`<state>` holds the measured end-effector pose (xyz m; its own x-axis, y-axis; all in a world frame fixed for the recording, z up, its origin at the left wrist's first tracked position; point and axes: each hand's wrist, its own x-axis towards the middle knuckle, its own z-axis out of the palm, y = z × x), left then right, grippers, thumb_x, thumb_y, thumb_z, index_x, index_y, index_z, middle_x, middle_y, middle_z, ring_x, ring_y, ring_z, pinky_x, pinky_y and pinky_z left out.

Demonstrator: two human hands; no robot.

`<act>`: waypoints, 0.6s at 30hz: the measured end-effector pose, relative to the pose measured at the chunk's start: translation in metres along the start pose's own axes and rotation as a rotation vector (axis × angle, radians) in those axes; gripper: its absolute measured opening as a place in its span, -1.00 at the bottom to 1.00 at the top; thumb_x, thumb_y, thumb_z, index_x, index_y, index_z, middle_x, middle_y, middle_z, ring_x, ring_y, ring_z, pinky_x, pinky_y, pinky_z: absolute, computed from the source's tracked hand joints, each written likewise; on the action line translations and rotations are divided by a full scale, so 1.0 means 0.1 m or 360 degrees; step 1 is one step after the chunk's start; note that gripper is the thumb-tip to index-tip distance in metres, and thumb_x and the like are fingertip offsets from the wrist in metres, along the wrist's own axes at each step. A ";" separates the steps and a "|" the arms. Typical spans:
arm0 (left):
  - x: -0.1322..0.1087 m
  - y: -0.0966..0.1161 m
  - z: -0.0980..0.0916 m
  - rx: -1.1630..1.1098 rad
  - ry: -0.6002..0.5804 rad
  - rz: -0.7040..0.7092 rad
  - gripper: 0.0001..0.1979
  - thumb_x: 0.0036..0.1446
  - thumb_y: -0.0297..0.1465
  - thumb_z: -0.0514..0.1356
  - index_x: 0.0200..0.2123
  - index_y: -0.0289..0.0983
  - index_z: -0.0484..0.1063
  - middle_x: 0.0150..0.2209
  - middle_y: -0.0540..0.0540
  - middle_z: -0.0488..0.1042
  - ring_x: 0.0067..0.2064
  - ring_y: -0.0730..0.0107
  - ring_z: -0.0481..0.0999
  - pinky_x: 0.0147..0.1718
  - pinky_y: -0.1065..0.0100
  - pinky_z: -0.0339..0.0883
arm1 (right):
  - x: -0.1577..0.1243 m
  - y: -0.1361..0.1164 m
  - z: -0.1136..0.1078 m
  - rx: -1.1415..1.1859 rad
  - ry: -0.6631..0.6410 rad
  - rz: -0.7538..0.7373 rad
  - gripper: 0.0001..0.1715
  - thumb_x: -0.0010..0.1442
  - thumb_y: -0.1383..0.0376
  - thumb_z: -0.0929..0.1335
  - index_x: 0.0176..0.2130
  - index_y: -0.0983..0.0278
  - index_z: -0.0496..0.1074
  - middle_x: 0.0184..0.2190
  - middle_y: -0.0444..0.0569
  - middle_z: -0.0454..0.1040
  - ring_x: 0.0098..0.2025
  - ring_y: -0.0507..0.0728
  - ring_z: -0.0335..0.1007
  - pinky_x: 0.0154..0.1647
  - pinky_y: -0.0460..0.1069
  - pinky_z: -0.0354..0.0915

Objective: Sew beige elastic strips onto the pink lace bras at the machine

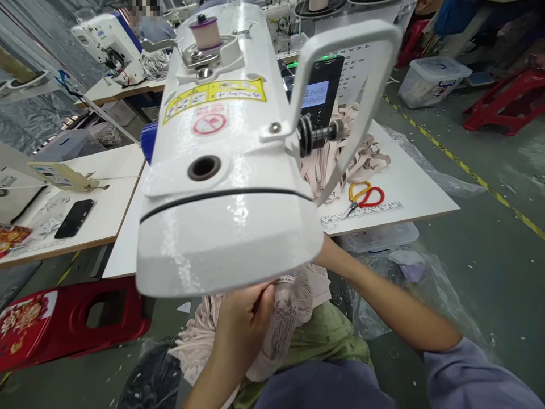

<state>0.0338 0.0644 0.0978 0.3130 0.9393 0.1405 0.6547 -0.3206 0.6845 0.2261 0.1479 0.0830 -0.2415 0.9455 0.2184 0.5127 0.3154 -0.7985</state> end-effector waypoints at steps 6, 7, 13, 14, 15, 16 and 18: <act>-0.06 -0.04 0.01 0.0061 0.0181 0.0091 -0.73 0.26 -0.41 0.07 -0.20 -0.22 0.61 -0.27 -0.07 0.67 -0.28 0.31 0.68 -0.35 0.48 0.51 | -0.03 -0.08 0.02 0.0153 0.0091 0.0104 -0.92 0.07 0.40 0.37 -0.41 0.21 0.41 -0.31 -0.02 0.45 -0.36 0.16 0.39 -0.33 0.03 0.41; -0.06 -0.05 0.01 0.0067 0.0194 0.0074 -0.73 0.26 -0.41 0.07 -0.21 -0.22 0.61 -0.27 -0.06 0.67 -0.29 0.32 0.68 -0.35 0.49 0.51 | -0.03 -0.08 0.03 0.0165 0.0094 0.0104 -0.92 0.07 0.40 0.36 -0.40 0.21 0.41 -0.31 -0.03 0.45 -0.36 0.15 0.39 -0.32 0.04 0.41; -0.07 -0.06 0.01 0.0111 0.0288 0.0063 -0.73 0.26 -0.41 0.07 -0.22 -0.24 0.61 -0.26 -0.07 0.67 -0.30 0.33 0.67 -0.34 0.49 0.50 | -0.02 -0.10 0.06 0.0246 0.0068 0.0123 -0.91 0.08 0.40 0.39 -0.34 0.22 0.46 -0.23 0.02 0.47 -0.27 0.20 0.44 -0.21 0.09 0.45; -0.06 -0.06 0.01 0.0125 0.0291 0.0064 -0.73 0.27 -0.40 0.07 -0.22 -0.24 0.61 -0.26 -0.08 0.67 -0.30 0.32 0.68 -0.37 0.50 0.50 | -0.03 -0.11 0.06 0.0252 0.0068 0.0130 -0.90 0.09 0.41 0.38 -0.33 0.23 0.46 -0.22 0.04 0.47 -0.28 0.19 0.44 -0.21 0.09 0.45; -0.06 -0.07 0.02 0.0137 0.0291 0.0061 -0.72 0.27 -0.39 0.07 -0.22 -0.24 0.61 -0.26 -0.08 0.67 -0.30 0.32 0.68 -0.40 0.50 0.49 | -0.04 -0.11 0.05 0.0255 0.0065 0.0132 -0.90 0.10 0.41 0.38 -0.31 0.23 0.47 -0.20 0.04 0.47 -0.30 0.19 0.43 -0.21 0.09 0.45; -0.06 -0.07 0.03 0.0142 0.0285 0.0055 -0.72 0.28 -0.39 0.07 -0.21 -0.23 0.61 -0.25 -0.08 0.67 -0.30 0.31 0.68 -0.44 0.50 0.47 | -0.05 -0.12 0.04 0.0254 0.0063 0.0128 -0.89 0.11 0.40 0.37 -0.30 0.23 0.48 -0.19 0.04 0.47 -0.31 0.18 0.43 -0.21 0.09 0.45; -0.05 -0.07 0.04 0.0127 0.0269 0.0048 -0.72 0.28 -0.38 0.07 -0.20 -0.23 0.61 -0.25 -0.09 0.67 -0.31 0.31 0.68 -0.50 0.51 0.45 | -0.06 -0.10 0.04 0.0248 0.0067 0.0102 -0.88 0.12 0.39 0.36 -0.28 0.23 0.49 -0.18 0.03 0.47 -0.33 0.16 0.42 -0.22 0.08 0.45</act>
<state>0.0304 0.0613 0.0895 0.2176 0.9342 0.2827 0.7015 -0.3511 0.6202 0.2193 0.1386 0.0875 -0.1759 0.9669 0.1846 0.3913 0.2408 -0.8882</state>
